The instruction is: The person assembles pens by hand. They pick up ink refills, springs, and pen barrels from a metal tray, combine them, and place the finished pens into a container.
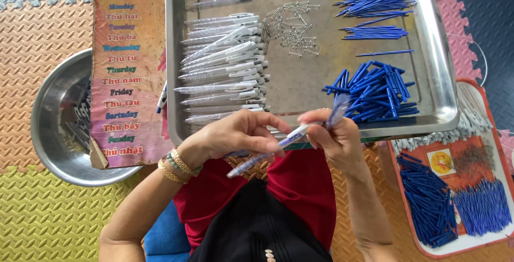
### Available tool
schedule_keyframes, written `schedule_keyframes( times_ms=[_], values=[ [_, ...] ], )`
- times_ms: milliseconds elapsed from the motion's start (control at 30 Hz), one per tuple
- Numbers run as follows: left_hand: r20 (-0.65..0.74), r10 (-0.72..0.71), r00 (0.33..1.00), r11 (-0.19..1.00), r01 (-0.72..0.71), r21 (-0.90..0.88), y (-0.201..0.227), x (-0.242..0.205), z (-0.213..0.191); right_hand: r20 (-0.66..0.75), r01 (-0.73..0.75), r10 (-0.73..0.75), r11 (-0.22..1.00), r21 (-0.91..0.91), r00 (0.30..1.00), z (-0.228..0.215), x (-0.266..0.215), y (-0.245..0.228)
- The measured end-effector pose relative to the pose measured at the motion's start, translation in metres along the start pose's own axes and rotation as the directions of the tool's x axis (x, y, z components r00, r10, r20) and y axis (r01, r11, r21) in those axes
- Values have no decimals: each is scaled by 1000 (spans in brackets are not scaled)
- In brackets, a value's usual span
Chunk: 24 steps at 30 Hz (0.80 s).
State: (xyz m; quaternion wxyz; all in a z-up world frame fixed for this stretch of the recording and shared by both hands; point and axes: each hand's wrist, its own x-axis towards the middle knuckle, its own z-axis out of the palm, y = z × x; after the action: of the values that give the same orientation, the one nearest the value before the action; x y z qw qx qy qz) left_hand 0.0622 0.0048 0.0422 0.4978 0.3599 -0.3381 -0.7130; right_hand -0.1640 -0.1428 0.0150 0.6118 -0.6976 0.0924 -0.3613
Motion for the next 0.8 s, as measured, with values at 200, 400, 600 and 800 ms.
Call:
schedule_keyframes(
  times_ms=[200,400,600,800],
  values=[
    [-3,10,1000,999,-10,31,-5,6,5,-267,16,-20,1000,-15,964,-21,1,13],
    [-117,73,990,997,-77,-28,-25,15,1,-402,-67,149,975,211,903,-19,-14,0],
    [-254,110,961,991,-127,-52,-27,22,10,-300,-62,98,990,130,949,11,-12,-8],
    [-270,153,951,985,-167,-30,-25,25,16,-311,0,-26,997,-82,950,33,-6,-6]
  ],
)
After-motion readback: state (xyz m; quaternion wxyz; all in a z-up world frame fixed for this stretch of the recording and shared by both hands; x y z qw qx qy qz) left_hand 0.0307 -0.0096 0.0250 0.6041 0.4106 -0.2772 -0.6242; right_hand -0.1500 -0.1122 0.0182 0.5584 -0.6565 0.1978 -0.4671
